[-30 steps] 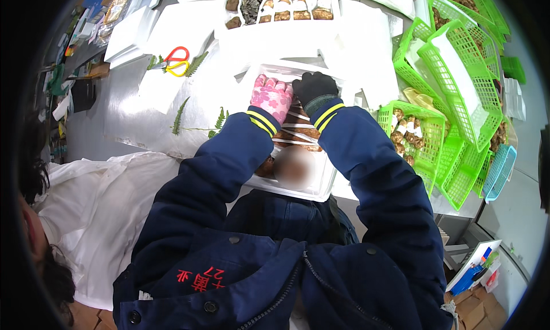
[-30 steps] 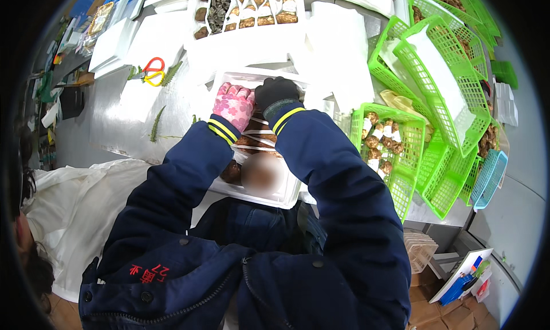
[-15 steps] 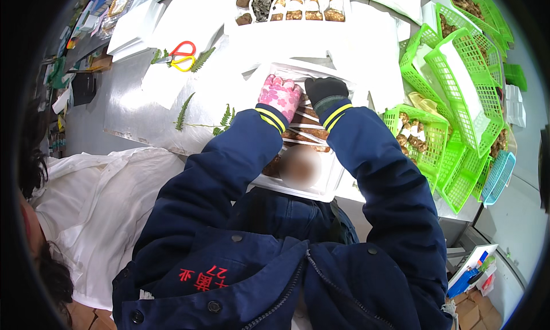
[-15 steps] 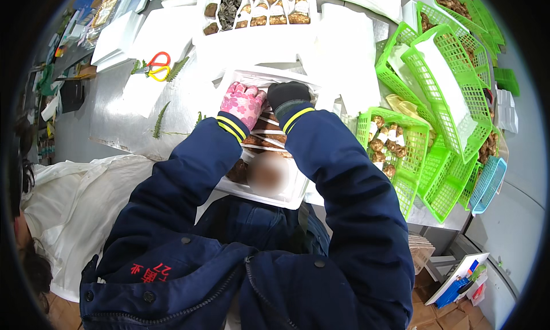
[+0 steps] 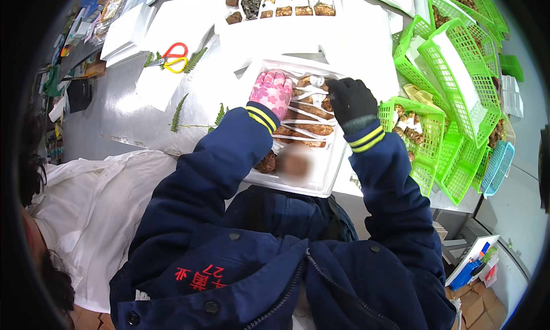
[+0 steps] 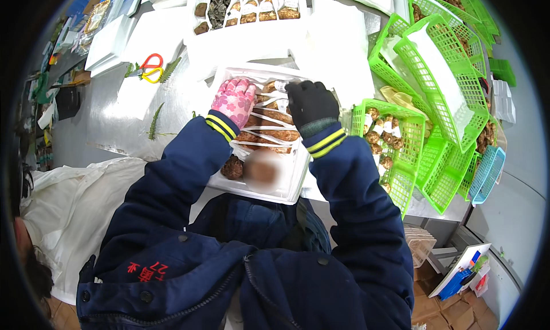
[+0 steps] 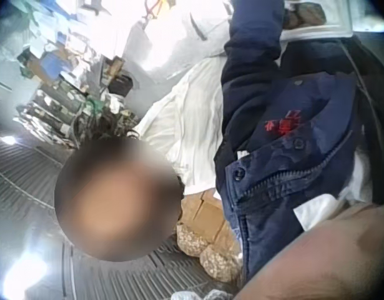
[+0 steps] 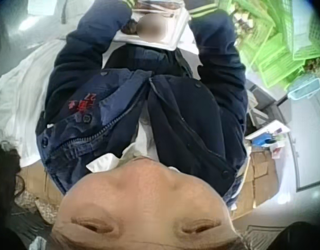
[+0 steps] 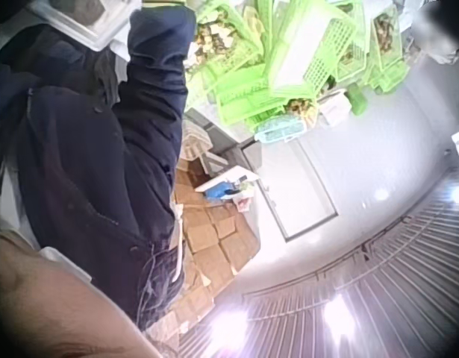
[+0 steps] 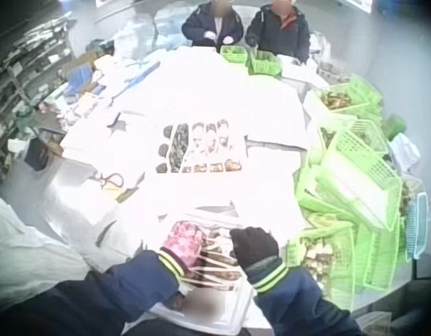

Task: The person places mushrooms into a white box, arranging them alongside long brown roots, then picks through a basket of dried mushrooms, weighs a smaller portion on a digital scale, and transfers them into a blue basket.

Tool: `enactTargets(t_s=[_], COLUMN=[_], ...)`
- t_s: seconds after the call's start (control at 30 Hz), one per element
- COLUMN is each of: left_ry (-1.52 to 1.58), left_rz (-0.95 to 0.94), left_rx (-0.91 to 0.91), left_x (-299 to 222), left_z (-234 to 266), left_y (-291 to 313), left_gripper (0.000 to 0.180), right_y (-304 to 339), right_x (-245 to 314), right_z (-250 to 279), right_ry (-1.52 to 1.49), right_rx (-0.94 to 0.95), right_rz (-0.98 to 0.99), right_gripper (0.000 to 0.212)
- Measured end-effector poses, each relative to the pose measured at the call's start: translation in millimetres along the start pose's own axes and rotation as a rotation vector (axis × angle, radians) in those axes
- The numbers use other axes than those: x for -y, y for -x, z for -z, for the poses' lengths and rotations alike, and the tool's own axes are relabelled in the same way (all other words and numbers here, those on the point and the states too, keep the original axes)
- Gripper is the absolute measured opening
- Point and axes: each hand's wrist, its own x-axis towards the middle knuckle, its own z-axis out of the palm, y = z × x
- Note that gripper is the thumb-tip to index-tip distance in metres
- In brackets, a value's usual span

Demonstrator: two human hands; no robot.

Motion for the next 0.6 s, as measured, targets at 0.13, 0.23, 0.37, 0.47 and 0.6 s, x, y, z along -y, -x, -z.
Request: enactTargets(t_s=[0.13, 0.23, 0.37, 0.47, 0.6], left_ry=[0.098, 0.162, 0.272, 0.233, 0.303], left_rz=[-0.05, -0.097, -0.065, -0.077, -0.016], left_rx=[-0.092, -0.118, -0.149, -0.193, -0.116], left_x=[2.6, 5.1, 2.5, -4.8, -9.7], left_z=[13.2, 18.6, 12.4, 13.0, 0.1], left_y=[11.0, 12.4, 9.9, 1.0, -13.7], left_gripper=[0.03, 0.026, 0.017, 0.018, 0.022], right_y=[31.0, 48.0, 65.3, 73.4, 75.9], right_x=[-2.2, -4.0, -4.6, -2.6, 0.8], right_z=[7.5, 5.9, -1.1, -7.4, -14.9], right_ry=[-0.03, -0.081, -0.102, -0.136, -0.211], right_rx=[-0.115, -0.128, -0.197, -0.216, -0.271], right_rz=[0.107, 0.071, -0.011, -0.02, -0.03], right_gripper=[0.033, 0.03, 0.024, 0.028, 0.03])
